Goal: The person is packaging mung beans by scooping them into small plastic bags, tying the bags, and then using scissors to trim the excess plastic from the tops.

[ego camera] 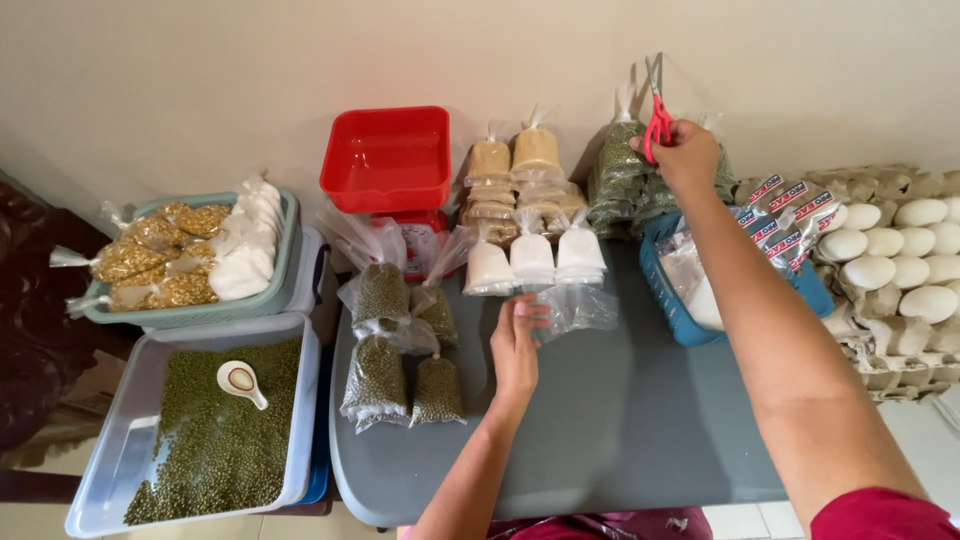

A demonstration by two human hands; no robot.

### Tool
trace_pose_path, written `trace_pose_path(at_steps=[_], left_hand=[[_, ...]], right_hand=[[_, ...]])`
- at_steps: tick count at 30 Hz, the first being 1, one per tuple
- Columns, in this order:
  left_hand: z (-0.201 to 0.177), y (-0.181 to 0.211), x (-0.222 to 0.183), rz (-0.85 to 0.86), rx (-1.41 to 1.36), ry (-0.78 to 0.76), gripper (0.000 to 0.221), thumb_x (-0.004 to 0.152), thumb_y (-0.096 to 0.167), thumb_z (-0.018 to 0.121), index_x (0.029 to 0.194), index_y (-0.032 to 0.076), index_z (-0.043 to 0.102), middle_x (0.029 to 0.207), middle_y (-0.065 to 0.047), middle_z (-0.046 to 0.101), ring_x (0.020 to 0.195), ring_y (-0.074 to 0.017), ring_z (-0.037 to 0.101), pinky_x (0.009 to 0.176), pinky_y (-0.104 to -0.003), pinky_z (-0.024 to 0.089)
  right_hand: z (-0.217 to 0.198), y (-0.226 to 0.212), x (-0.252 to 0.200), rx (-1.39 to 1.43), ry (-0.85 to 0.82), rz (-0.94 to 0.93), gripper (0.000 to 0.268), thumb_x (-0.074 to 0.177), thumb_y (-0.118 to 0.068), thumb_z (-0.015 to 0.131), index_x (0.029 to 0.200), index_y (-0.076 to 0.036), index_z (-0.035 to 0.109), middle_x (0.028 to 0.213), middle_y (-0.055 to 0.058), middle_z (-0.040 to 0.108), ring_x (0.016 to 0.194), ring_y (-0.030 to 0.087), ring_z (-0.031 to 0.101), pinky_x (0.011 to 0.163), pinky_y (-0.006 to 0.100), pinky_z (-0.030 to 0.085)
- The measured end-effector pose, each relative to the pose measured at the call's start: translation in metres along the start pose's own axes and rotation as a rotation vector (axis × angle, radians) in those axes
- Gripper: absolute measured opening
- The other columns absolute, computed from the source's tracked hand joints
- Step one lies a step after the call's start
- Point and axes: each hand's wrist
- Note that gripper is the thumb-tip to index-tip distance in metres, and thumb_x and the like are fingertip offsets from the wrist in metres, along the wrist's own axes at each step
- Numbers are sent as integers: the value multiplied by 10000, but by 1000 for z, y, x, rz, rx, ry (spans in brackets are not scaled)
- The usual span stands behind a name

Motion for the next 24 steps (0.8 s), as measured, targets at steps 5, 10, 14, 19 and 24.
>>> trace_pose_path(at_steps=[5,10,14,19,24], left_hand=[[25,25,23,431,453,56,298,1020,296,589,1255,119,630,1131,-108,700,1091,-311,663,851,-417,553],[82,45,99,774,852,10,369,970,295,633,1304,138,621,1280,-93,613,1255,-295,566,1019,-457,430],[134,71,153,793,1256,-186,593,997,332,620,1496,57,454,1621,-139,346,1528,-282,309,1217,-454,278],[178,35,219,805,1496,-236,811,964,438,655,1581,41,309,1687,-171,206,1573,-310,197,1283,-512,142],[184,22,242,683,1473,-400,828,1015,457,582,1632,81,180,1711,-158,142,1591,-314,116,1298,-470,99]], right_hand=[[5,9,3,-110,90,-68,262,805,-235,887,971,-85,749,787,120,711,652,215,698,500,291,570],[7,13,-1,42,63,-24,243,865,-158,824,1020,-18,700,855,190,697,678,253,703,497,315,626],[13,58,28,-205,45,-110,198,834,-244,804,975,-118,748,785,137,716,763,313,715,625,431,545],[18,93,53,-317,65,-91,189,831,-261,779,986,-155,757,800,133,722,847,366,724,700,477,548],[18,99,45,-295,122,-107,194,794,-251,746,943,-127,736,791,125,726,837,361,726,695,457,544]])
Point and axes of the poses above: each hand's wrist, its own x-axis towards the middle knuckle, its own z-axis out of the palm, y = z × x
